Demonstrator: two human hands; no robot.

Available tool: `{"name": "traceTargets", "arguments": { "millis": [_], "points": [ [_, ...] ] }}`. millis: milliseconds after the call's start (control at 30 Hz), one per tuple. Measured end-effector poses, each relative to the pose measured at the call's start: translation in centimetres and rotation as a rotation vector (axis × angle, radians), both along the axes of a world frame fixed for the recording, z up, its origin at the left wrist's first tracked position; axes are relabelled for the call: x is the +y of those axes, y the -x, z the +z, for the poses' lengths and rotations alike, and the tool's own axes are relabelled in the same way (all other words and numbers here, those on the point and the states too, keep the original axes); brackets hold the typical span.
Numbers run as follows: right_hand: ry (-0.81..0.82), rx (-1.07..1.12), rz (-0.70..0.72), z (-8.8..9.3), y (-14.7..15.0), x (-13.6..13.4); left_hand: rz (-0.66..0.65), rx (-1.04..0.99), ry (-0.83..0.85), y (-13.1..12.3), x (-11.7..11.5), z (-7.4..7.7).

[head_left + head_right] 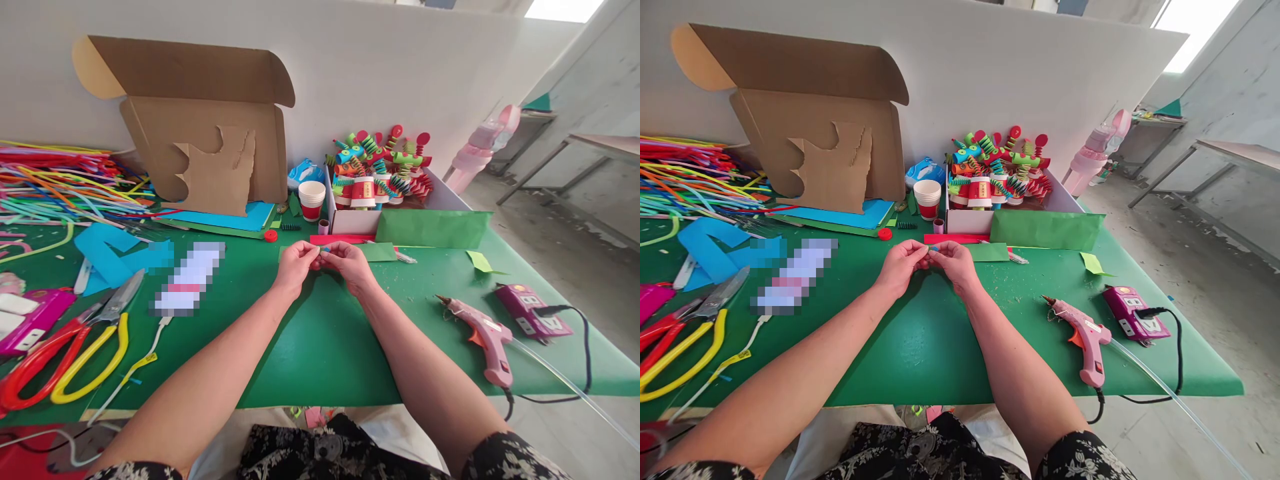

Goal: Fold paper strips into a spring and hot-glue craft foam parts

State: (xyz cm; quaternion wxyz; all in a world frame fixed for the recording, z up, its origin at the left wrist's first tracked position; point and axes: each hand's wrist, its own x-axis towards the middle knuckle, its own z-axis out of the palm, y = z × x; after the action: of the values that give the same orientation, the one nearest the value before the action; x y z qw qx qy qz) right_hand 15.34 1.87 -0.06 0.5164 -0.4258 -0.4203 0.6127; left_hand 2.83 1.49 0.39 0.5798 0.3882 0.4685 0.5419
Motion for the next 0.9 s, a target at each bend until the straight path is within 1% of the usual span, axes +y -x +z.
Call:
{"name": "traceTargets", "arguments": {
  "millis": [200, 433, 567, 900],
  "points": [
    [-0.069, -0.079, -0.045, 0.11, -0.16, 0.3, -0.033, -0.004, -0.016, 0.01, -0.2, 0.4],
    [-0.046, -0.058, -0.035, 0.09, -0.24, 0.25, -0.047, -0.05, 0.015, 0.01, 0.04, 0.22],
    [-0.027, -0.006, -0.053, 0.13, -0.11, 0.06, -0.046, -0.08, 0.031, 0.08, 0.05, 0.17],
    [-0.002, 0.046, 0.014, 0.31, 0.05, -0.13, -0.06, -0.13, 0.071, 0.01, -0.08, 0.35]
  ]
}}
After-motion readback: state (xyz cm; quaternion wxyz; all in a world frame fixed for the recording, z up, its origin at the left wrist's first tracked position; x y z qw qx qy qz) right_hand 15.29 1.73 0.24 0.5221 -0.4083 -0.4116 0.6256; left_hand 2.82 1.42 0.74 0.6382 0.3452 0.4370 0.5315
